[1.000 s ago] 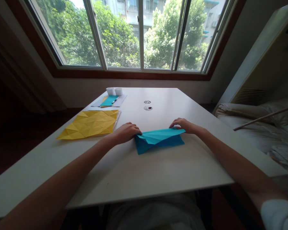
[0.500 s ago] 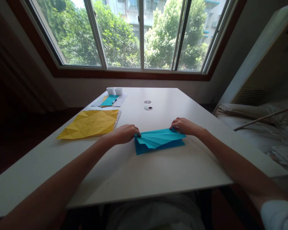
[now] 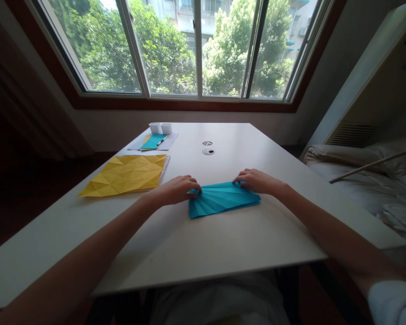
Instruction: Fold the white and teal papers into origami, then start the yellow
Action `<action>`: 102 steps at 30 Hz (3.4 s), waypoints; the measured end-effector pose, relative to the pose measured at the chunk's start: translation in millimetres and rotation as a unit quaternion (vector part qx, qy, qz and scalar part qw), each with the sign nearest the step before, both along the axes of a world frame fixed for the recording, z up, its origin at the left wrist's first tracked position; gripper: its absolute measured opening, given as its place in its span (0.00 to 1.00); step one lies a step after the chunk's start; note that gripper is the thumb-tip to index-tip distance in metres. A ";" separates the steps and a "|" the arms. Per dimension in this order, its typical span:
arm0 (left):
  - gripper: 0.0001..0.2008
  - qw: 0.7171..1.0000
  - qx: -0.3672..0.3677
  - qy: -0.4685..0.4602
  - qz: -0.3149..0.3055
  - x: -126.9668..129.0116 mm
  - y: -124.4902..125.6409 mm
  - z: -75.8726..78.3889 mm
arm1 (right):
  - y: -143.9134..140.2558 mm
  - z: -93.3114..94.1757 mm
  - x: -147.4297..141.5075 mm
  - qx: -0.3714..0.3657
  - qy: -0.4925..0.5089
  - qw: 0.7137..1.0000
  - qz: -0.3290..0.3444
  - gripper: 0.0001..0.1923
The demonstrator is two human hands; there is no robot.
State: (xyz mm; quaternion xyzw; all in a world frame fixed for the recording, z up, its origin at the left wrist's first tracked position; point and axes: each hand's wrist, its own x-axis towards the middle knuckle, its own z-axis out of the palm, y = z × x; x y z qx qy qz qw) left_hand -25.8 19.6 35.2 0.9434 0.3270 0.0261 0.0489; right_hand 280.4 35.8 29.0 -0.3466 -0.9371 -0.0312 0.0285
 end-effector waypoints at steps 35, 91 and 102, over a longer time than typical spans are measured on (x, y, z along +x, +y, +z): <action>0.26 0.991 -0.031 0.000 0.129 48.3 -30.7 -32.8 | -31.7 -28.2 -47.5 -0.007 0.064 0.998 0.018 0.24; 0.31 0.992 -0.015 0.072 0.104 44.5 -26.7 -31.2 | -27.8 3.1 -4.5 -0.198 -0.107 0.947 -0.230 0.64; 0.42 0.974 -0.148 0.136 0.102 15.7 -16.0 -6.3 | -30.3 6.7 -7.0 -0.192 -0.118 0.947 -0.230 0.64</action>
